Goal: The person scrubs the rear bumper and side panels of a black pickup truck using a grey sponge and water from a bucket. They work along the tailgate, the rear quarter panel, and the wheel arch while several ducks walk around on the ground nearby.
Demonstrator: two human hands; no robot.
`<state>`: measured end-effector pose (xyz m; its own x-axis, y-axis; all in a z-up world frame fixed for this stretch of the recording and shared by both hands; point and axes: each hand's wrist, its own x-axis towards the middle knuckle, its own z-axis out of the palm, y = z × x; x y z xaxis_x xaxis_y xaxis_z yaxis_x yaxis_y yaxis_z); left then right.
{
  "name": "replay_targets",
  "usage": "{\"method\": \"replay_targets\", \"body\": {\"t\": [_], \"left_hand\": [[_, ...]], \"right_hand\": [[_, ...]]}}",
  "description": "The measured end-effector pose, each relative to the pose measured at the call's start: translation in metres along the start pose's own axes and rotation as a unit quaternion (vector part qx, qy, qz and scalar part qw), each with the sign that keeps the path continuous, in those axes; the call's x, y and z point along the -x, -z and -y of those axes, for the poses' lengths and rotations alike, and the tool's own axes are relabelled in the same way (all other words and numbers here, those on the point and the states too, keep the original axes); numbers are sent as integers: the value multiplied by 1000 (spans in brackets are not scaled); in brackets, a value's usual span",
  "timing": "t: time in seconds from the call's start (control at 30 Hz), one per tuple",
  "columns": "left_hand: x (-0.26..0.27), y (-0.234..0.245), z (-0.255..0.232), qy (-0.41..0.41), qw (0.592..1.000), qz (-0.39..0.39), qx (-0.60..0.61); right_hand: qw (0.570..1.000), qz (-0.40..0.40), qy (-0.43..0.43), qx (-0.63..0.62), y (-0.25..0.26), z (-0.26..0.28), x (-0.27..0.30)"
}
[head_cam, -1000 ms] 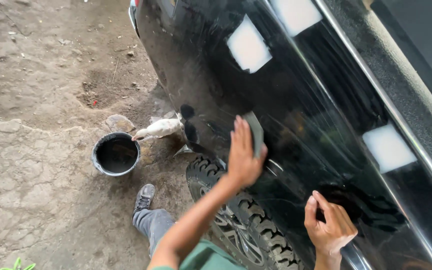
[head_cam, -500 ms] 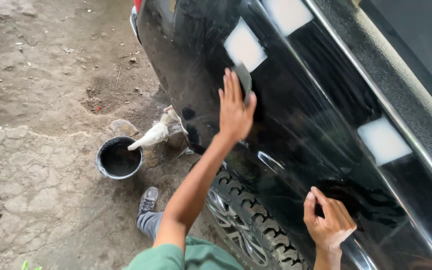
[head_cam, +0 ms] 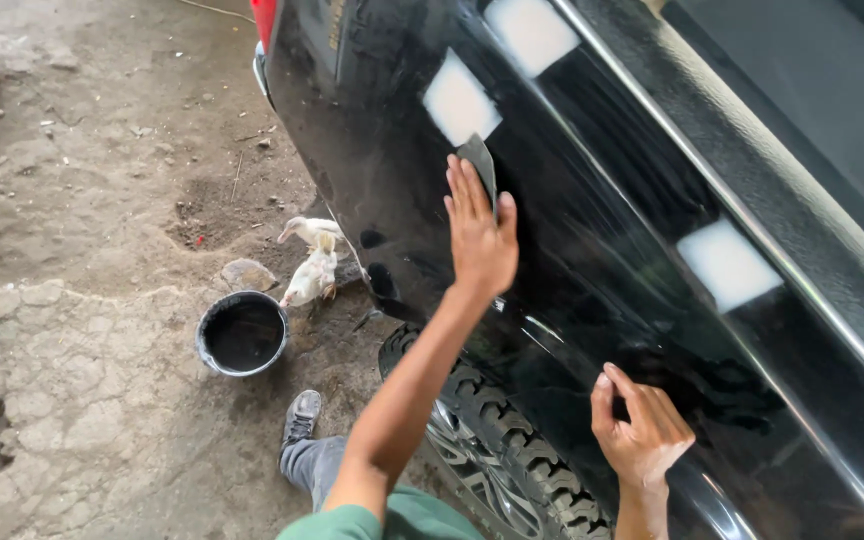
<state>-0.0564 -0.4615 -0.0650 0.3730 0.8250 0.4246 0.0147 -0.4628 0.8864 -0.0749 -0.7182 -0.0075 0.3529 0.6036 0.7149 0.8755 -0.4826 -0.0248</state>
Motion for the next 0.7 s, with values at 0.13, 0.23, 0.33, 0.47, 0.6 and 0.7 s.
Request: {"method": "replay_targets", "body": {"t": [0.13,0.23,0.33,0.47,0.6,0.7], "left_hand": [[82,9,-59,-111,991,49,53],[65,-1,-47,-202,968,149,-4],[4,7,-49,-186,976,108,-34],[34,-4,-82,-141,988,69,8],[28,-1,-71,-240,957,140,-86],[-66,8,-59,-171,975,59,-126]], "right_hand": [[1000,-11,-9,-10,-1,-2,3],[999,-22,-5,22,-2,-9,3],[999,-31,-21,-26,2,-4,2],[989,-75,-70,-102,1,-11,15],[985,-93,-94,-115,-2,-16,17],[988,-95,-68,-102,0,-9,10]]}}
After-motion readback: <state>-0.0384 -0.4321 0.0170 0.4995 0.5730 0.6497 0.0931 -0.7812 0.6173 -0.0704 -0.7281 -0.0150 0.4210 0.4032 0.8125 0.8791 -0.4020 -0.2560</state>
